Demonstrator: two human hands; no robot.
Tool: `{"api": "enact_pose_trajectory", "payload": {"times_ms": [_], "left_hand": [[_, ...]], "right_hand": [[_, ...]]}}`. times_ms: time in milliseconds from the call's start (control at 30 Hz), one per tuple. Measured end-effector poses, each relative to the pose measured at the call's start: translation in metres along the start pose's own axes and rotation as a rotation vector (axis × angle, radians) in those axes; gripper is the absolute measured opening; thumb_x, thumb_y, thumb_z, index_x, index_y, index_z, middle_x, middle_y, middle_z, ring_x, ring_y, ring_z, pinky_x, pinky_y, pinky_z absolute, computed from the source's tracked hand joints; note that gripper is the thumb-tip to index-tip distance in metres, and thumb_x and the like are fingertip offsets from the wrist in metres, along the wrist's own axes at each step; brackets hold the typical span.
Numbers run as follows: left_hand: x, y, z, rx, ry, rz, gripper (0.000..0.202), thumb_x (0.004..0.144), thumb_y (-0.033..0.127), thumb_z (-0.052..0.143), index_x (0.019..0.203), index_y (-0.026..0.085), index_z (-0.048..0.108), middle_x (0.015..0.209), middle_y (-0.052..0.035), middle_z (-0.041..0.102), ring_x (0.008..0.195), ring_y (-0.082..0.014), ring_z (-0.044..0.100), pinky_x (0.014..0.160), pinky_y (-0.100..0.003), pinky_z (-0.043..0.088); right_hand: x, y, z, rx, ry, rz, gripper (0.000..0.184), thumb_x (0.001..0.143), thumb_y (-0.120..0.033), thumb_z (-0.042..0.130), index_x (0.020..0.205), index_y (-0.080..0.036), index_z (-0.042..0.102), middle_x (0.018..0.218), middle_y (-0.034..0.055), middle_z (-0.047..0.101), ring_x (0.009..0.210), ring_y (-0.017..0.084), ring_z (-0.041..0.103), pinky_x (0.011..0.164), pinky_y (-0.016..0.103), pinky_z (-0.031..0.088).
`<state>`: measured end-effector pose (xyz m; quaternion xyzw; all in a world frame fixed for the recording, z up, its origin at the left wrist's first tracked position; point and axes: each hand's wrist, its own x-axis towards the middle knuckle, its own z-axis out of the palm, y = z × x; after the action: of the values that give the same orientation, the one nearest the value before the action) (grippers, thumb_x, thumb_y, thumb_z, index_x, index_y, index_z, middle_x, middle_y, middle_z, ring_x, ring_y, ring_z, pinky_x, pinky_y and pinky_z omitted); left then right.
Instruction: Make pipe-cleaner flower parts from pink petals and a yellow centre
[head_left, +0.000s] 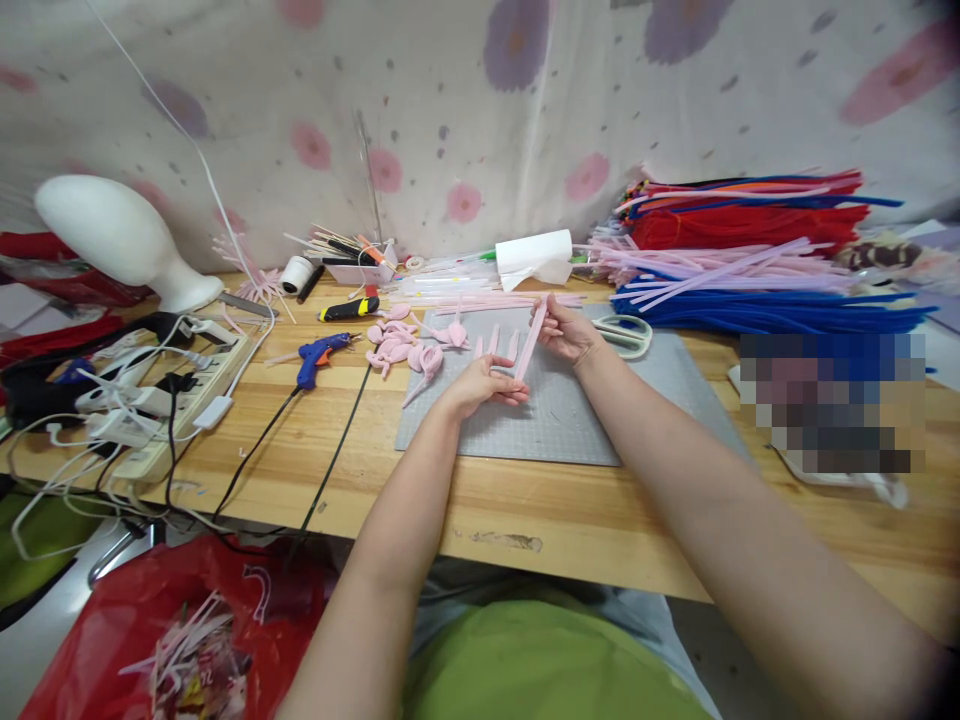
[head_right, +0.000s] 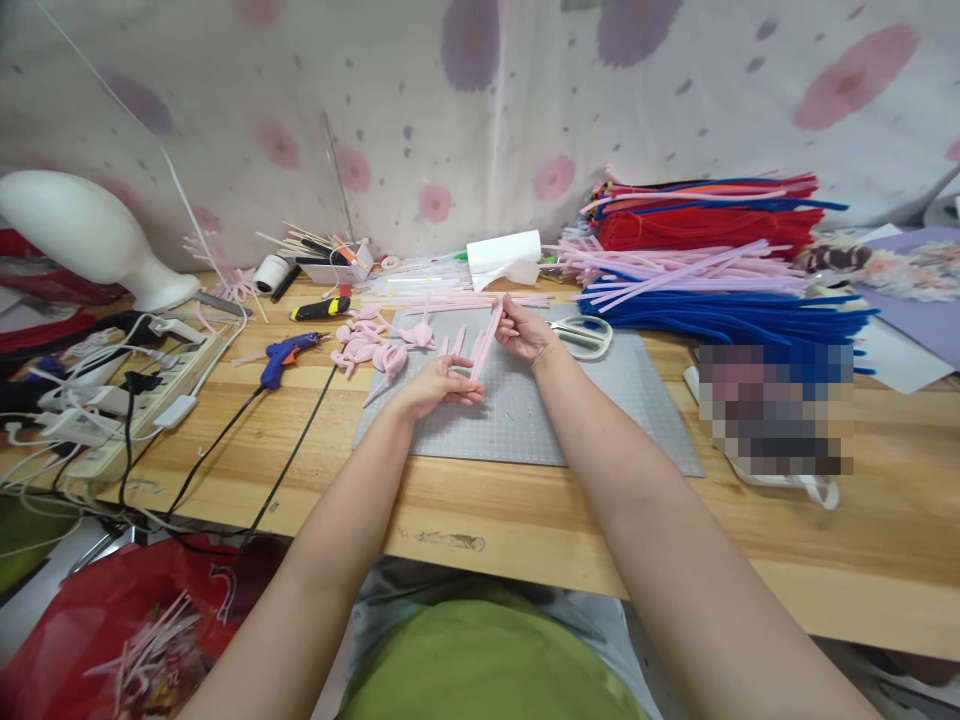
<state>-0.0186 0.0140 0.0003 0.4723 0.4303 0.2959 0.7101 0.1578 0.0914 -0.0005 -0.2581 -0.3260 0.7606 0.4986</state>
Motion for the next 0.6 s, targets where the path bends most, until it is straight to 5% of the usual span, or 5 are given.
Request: {"api": "enact_pose_trajectory", "payload": {"times_ms": [200,600], "left_hand": [[0.003,-0.004,-0.001,-0.003,-0.017,0.014,0.039,0.067,0.006,0.065,0.095,0.013,0.038,0.070,-0.0078,0.067,0.061,-0.0172,0.065,0.067,-0.036,0.052],[0.004,-0.003,-0.002,-0.052,0.003,0.005,0.033,0.069,0.004,0.061,0.091,0.014,0.039,0.068,-0.0065,0.066,0.060,-0.0150,0.065,0.061,-0.028,0.051]], "right_hand": [[0.004,0.002,0.007,-0.026,0.046,-0.063,0.021,0.075,-0.030,0.062,0.067,-0.017,0.047,0.048,-0.0083,0.031,0.037,0.001,0.023,0.028,0.009,0.019],[0.014,-0.005,0.022,0.063,0.163,-0.109,0.026,0.067,-0.015,0.064,0.055,-0.015,0.040,0.042,-0.0080,0.036,0.034,-0.001,0.025,0.027,0.010,0.014]]}}
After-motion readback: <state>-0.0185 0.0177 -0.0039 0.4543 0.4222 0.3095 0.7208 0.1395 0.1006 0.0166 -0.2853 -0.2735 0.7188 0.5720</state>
